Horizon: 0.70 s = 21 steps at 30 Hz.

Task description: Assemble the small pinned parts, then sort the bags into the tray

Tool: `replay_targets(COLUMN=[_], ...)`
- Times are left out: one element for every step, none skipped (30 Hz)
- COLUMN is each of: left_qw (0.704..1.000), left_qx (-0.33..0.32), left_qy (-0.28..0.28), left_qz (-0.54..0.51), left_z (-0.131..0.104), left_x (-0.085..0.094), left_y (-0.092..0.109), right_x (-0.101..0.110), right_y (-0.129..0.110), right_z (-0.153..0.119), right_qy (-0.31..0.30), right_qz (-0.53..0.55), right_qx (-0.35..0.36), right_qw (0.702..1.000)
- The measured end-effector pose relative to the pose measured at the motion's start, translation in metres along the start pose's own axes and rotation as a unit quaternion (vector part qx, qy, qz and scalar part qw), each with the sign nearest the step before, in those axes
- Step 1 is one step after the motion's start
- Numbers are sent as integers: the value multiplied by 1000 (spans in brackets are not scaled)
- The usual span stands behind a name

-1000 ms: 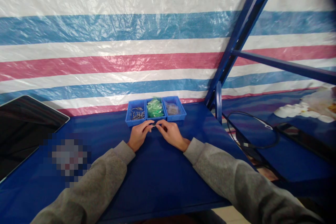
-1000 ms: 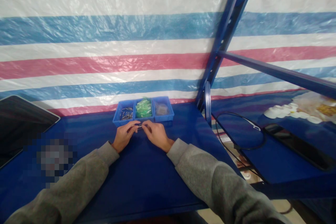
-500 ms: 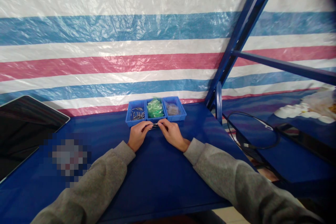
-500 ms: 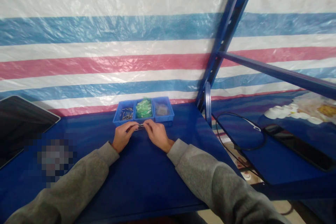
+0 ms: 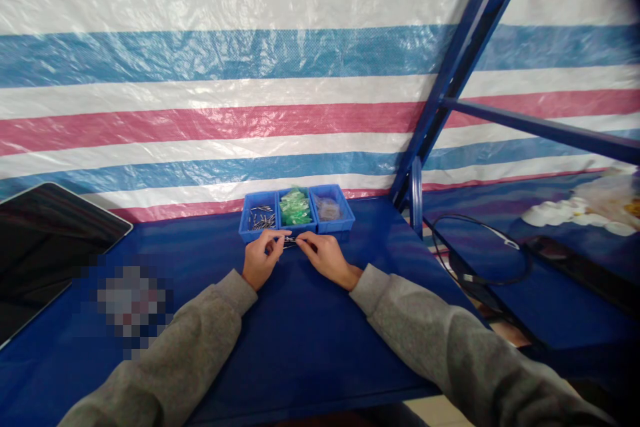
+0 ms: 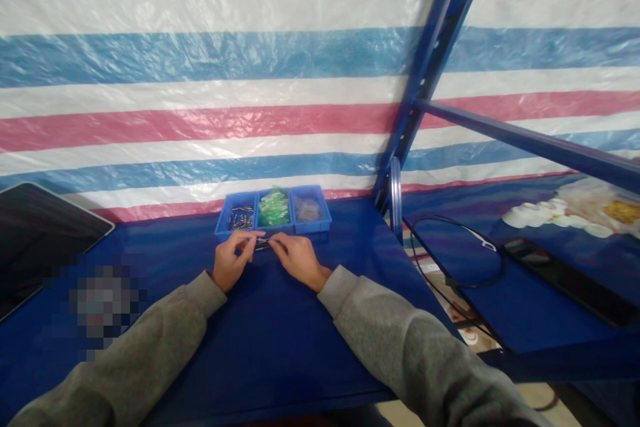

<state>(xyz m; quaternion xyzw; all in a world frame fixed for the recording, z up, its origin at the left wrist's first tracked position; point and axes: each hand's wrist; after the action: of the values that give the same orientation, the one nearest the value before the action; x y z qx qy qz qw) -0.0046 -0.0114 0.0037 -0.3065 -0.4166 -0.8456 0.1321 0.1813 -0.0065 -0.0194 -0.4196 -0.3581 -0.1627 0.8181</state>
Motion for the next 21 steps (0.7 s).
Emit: replay_targets(left_qw=[1000, 1000, 999, 999, 998, 998, 998, 998, 998, 998, 999, 999, 998, 997, 995, 991, 986, 981, 977, 973, 970], left_qx=[10, 17, 22, 25, 26, 26, 26, 26, 26, 26, 27, 27, 28, 26, 24, 20, 15, 10, 5, 0, -4], left_qy=[-3, -6, -6, -5, -1, 3, 8, 13, 18, 24, 30, 40, 54, 72, 91, 111, 130, 145, 154, 162, 168], left_qz=[-10, -21, -31, -40, -48, -54, -56, -54, -50, -42, -31, -18, -2, 18, 43, 71, 100, 127, 149, 165, 176], left_z=[-1, -1, -2, -2, -2, -2, -1, -1, -1, 0, 0, 0, 1, 1, 1, 2, 3, 3, 4, 5, 7], left_x=[0, 0, -1, -1, -1, -2, -2, -2, -2, -2, -2, -2, -1, 0, 1, 3, 4, 5, 7, 8, 9], left_y=[0, -1, -1, -1, -1, -1, -1, -2, -2, -3, -3, -4, -4, -4, -4, -3, -2, -2, -1, -1, -1], right_x=[0, 1, 1, 2, 2, 2, 3, 3, 3, 4, 4, 4, 4, 4, 4, 4, 4, 4, 3, 3, 3], right_y=[0, 0, -1, -2, -2, -3, -3, -4, -4, -5, -5, -5, -5, -6, -5, -5, -5, -4, -4, -3, -3], right_z=[0, 0, 0, 0, 0, 0, -1, -1, -1, 0, 0, 0, 0, 0, -1, -1, -1, -1, -1, -1, -1], right_qy=[-1, -4, -7, -10, -12, -14, -17, -17, -18, -19, -19, -19, -18, -19, -18, -18, -17, -18, -18, -18, -18], right_qz=[-2, -3, -4, -4, -5, -5, -6, -8, -9, -10, -11, -11, -11, -11, -11, -11, -12, -14, -15, -17, -19], right_qx=[-3, -5, -8, -11, -13, -15, -16, -18, -19, -20, -21, -22, -22, -21, -21, -21, -21, -21, -21, -21, -22], right_qw=[1000, 1000, 1000, 1000, 1000, 1000, 1000, 1000, 1000, 1000, 1000, 1000, 1000, 1000, 1000, 1000, 1000, 1000, 999, 999, 999])
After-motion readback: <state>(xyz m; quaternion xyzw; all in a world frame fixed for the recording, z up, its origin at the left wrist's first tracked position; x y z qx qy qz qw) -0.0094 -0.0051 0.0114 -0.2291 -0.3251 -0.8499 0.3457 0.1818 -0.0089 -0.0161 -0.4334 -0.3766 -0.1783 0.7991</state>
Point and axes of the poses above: each hand's wrist, its own z-axis towards the middle knuckle, its own x-axis out of the back of the hand, y = z × x, and after that the axes turned 12 degrees about -y, right-handed
